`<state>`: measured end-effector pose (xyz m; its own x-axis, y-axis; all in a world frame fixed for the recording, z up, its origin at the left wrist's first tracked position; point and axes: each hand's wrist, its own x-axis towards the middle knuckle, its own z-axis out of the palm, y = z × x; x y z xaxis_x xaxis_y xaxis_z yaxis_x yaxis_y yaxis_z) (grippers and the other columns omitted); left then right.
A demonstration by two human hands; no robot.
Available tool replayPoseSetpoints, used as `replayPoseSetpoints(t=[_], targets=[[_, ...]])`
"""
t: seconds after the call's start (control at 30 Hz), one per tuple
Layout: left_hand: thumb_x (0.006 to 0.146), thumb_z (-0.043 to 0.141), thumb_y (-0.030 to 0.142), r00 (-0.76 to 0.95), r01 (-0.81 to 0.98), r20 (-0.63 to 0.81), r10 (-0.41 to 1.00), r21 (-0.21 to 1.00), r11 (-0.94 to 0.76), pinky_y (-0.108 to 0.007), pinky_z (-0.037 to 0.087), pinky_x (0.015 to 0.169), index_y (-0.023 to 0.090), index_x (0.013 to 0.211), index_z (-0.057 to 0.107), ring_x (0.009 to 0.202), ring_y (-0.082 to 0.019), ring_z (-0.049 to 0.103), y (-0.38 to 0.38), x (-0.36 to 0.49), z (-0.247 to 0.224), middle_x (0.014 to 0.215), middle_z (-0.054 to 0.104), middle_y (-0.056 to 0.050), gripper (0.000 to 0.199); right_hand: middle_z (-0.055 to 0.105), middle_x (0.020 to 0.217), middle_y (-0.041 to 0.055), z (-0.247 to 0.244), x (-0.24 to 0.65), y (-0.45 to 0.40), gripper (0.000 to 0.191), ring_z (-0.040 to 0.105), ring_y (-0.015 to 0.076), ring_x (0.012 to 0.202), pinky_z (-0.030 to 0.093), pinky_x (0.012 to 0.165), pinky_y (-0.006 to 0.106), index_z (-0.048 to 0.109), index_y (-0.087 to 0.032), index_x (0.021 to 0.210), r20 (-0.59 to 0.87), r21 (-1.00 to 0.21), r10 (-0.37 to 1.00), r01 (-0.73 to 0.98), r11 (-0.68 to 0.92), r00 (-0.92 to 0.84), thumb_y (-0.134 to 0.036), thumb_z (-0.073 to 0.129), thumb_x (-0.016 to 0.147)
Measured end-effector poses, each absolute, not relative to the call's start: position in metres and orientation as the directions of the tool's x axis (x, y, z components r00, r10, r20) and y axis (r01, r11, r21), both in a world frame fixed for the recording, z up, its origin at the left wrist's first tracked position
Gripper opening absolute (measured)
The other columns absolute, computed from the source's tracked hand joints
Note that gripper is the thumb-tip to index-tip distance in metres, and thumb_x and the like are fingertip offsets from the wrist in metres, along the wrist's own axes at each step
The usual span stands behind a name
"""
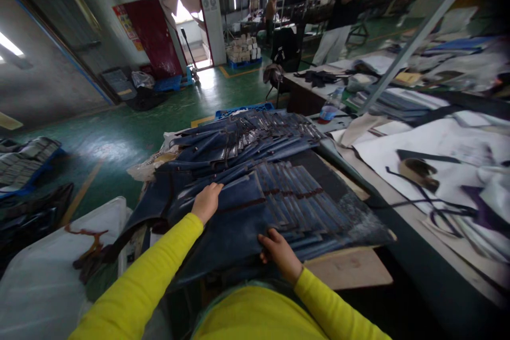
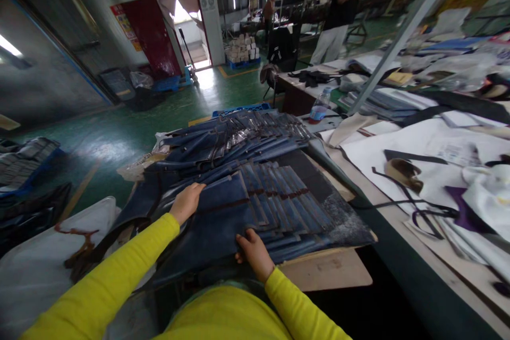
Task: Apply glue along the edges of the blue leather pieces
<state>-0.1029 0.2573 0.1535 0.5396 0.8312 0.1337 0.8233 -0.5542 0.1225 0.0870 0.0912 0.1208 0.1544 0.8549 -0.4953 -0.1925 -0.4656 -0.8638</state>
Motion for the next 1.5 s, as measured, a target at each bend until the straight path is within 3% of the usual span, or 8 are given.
replayPoseSetpoints(t=[0.27,0.37,0.5,0.67,0.8,0.93,1.23,1.5], targets=[[0.091,0.029,0.011,0.553,0.82,0.163,0.817,0.072,-0.569,-0.031,0.044,0.076,0.02,0.13,0.048,0.095,-0.021,0.047,0.261,-0.095,0.129,0.111,0.052,-0.008,0.045,0.051,0.065,-0.003,0.125,0.102,0.091,0.025,0.054,0.0114,0.051,0.044,0.049,0.024,0.036,-0.017,0.094,-0.603,-0.797,0.794,-0.1,-0.596,0.073,-0.037,0.046,0.084],[0.092,0.03,0.015,0.559,0.816,0.177,0.81,0.057,-0.576,-0.035,0.043,0.08,0.018,0.137,0.041,0.099,-0.022,0.046,0.259,-0.091,0.125,0.116,0.05,-0.009,0.046,0.053,0.066,0.0033,0.145,0.123,0.088,0.035,0.054,0.0153,0.058,0.041,0.056,0.028,0.047,-0.016,0.086,-0.472,-0.781,0.881,0.455,-0.428,0.019,-0.05,0.037,0.088],[0.095,0.034,0.031,0.59,0.756,0.288,0.754,0.131,-0.641,-0.033,0.039,0.094,0.02,0.132,0.047,0.108,-0.019,0.044,0.259,-0.101,0.137,0.125,0.048,-0.005,0.04,0.054,0.067,0.0068,0.176,0.137,0.101,0.046,0.054,0.0181,0.067,0.037,0.065,0.031,0.051,-0.015,0.07,-0.141,-0.373,0.99,0.925,-0.069,0.017,-0.05,0.03,0.092],[0.094,0.029,0.02,0.171,0.886,0.231,0.958,0.39,-0.252,-0.024,0.025,0.108,0.018,0.132,0.045,0.123,-0.013,0.037,0.281,-0.167,0.129,0.132,0.044,-0.005,0.042,0.055,0.12,0.0098,0.159,0.118,0.139,0.045,0.051,0.0213,0.11,0.035,0.096,0.03,0.054,-0.014,0.123,-0.068,-0.352,0.97,0.916,0.195,-0.233,-0.041,0.041,0.09],[0.086,0.035,0.008,-0.034,0.915,-0.096,0.995,0.398,0.07,-0.032,0.04,0.098,0.001,0.127,0.049,0.112,-0.023,0.051,0.286,-0.231,0.082,0.118,0.054,-0.018,0.044,0.059,0.114,0.0128,0.128,0.112,0.16,0.049,0.055,0.0277,0.106,0.037,0.095,0.04,0.062,-0.011,0.113,-0.312,-0.221,0.926,0.964,0.145,-0.21,-0.046,0.034,0.092],[0.079,0.05,0.008,0.03,0.929,-0.314,0.949,0.358,0.089,-0.027,0.036,0.102,0.005,0.129,0.048,0.12,-0.021,0.047,0.268,-0.246,0.038,0.128,0.049,-0.015,0.051,0.06,0.114,0.0115,0.121,0.116,0.166,0.049,0.056,0.0261,0.106,0.036,0.096,0.038,0.063,-0.013,0.111,-0.34,-0.214,0.908,0.96,0.179,-0.245,-0.046,0.033,0.093],[0.068,0.05,-0.003,-0.029,0.971,-0.371,0.928,0.209,0.114,-0.044,0.037,0.099,0.017,0.149,0.007,0.133,-0.029,0.027,0.264,-0.196,0.04,0.149,0.018,-0.015,0.093,0.06,0.113,0.0114,0.123,0.109,0.169,0.047,0.056,0.0274,0.106,0.032,0.099,0.045,0.062,-0.014,0.11,-0.376,-0.177,0.897,0.968,0.176,-0.232,-0.044,0.031,0.093],[0.091,0.022,0.015,-0.114,0.933,-0.332,0.936,0.289,0.216,-0.035,0.045,0.085,0.014,0.13,0.047,0.108,-0.025,0.054,0.291,-0.2,0.051,0.12,0.054,-0.016,0.047,0.06,0.112,0.0129,0.127,0.105,0.163,0.046,0.057,0.0265,0.105,0.035,0.096,0.041,0.062,-0.012,0.11,-0.37,-0.164,0.9,0.97,0.181,-0.23,-0.04,0.029,0.094]])
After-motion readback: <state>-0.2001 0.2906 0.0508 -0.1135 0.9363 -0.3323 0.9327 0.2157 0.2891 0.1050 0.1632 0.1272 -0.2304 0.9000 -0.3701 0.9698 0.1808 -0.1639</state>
